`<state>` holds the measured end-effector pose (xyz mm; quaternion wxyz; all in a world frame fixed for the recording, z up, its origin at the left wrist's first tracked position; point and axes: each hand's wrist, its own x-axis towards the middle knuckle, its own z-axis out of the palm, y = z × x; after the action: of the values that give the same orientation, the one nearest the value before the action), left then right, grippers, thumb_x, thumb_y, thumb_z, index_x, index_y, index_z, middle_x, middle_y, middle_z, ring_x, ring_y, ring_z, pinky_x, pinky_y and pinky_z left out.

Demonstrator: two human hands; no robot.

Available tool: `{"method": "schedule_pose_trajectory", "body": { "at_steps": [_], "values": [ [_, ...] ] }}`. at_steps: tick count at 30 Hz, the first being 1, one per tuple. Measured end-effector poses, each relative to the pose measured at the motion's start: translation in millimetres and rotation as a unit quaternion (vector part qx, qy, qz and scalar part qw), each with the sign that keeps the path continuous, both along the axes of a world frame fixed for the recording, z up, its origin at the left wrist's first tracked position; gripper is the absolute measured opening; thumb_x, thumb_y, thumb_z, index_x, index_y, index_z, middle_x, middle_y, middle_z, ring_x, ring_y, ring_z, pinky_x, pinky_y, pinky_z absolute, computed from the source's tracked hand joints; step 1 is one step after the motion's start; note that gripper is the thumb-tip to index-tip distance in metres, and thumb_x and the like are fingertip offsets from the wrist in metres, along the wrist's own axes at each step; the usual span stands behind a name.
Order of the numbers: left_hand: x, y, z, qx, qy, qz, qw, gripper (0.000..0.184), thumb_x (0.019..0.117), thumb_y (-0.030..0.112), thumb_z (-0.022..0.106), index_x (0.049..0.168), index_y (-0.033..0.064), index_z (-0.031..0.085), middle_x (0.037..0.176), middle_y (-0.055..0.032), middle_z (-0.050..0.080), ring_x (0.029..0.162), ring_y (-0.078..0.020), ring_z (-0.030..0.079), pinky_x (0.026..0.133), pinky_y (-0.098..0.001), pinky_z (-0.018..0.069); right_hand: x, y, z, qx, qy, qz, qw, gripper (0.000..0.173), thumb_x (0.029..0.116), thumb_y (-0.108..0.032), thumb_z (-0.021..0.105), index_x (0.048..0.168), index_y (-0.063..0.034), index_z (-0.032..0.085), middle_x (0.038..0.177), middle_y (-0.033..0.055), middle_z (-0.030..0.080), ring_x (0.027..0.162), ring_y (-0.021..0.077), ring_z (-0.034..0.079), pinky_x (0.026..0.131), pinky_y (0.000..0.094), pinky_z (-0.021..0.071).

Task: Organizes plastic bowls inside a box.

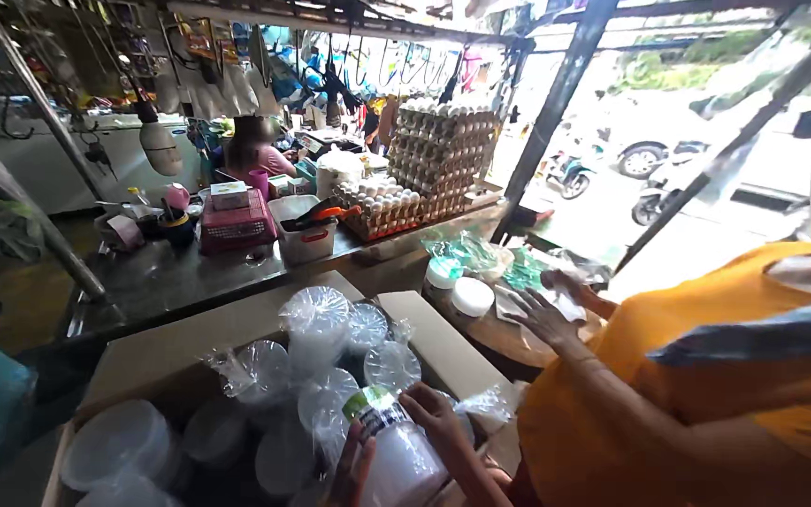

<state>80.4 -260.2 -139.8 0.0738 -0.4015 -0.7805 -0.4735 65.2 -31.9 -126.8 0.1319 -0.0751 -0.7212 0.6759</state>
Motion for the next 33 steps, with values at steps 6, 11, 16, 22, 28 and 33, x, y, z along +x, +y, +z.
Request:
{"method": "schedule_pose_trajectory", "body": {
  "at_steps": [6,11,16,22,28,33],
  "values": [
    [1,-2,5,0.080,-0.065,0.024,0.994,0.063,0.1019,0.026,0.058,0.146,-0.0160,0.041,0.154,-0.0326,0.040,0.145,-0.0297,0.044,0.118,-0.0391,0.0386,13,-15,5,0.038,0.068,-0.093,0.993,0.014,0.1000,-0.009,0.053,0.102,0.0017,0.062,0.085,-0.0043,0.063,0.077,-0.0041,0.061,0.074,0.0153,0.0528],
    [-8,-3,33,0.125,-0.114,0.157,0.973,0.047,0.0987,0.011,0.060,0.141,-0.0067,0.053,0.140,-0.0221,0.059,0.105,-0.0158,0.069,0.086,-0.0279,0.0569,19,-32,33,0.154,0.105,-0.088,0.978,0.020,0.1029,-0.013,0.047,0.099,0.0019,0.060,0.075,-0.0062,0.056,0.067,-0.0068,0.052,0.065,0.0123,0.0466],
    [-15,-9,42,0.147,-0.097,0.237,0.955,0.040,0.0932,0.017,0.068,0.129,-0.0001,0.064,0.129,-0.0154,0.066,0.074,-0.0049,0.061,0.060,-0.0195,0.0489,31,-39,56,0.228,0.042,-0.037,0.972,0.023,0.1043,-0.018,0.048,0.100,0.0007,0.061,0.074,-0.0044,0.057,0.061,-0.0044,0.053,0.060,0.0148,0.0483],
    [-41,-26,77,0.169,-0.241,0.148,0.944,0.038,0.0907,0.007,0.066,0.129,0.0048,0.065,0.124,-0.0114,0.064,0.078,-0.0076,0.062,0.065,-0.0222,0.0526,24,-22,74,-0.029,0.000,0.052,0.998,0.004,0.1009,-0.014,0.053,0.101,-0.0145,0.057,0.073,-0.0084,0.063,0.053,0.0006,0.058,0.047,0.0188,0.0521],
    [-56,-29,153,0.158,-0.115,0.085,0.977,0.026,0.0943,0.003,0.058,0.118,0.0020,0.069,0.109,-0.0099,0.069,0.080,-0.0056,0.062,0.068,-0.0182,0.0510,22,-16,114,-0.007,0.079,0.007,0.997,0.017,0.0933,-0.003,0.057,0.099,-0.0189,0.060,0.084,-0.0103,0.071,0.064,0.0022,0.068,0.050,0.0216,0.0586],
    [-65,-34,194,0.138,0.033,0.091,0.986,0.020,0.0954,0.003,0.059,0.111,0.0057,0.072,0.097,-0.0046,0.068,0.077,-0.0055,0.063,0.066,-0.0192,0.0536,32,5,148,0.123,0.241,-0.070,0.960,0.014,0.0978,-0.015,0.064,0.106,-0.0266,0.064,0.092,-0.0169,0.071,0.070,0.0004,0.068,0.058,0.0197,0.0592]
  ]
}}
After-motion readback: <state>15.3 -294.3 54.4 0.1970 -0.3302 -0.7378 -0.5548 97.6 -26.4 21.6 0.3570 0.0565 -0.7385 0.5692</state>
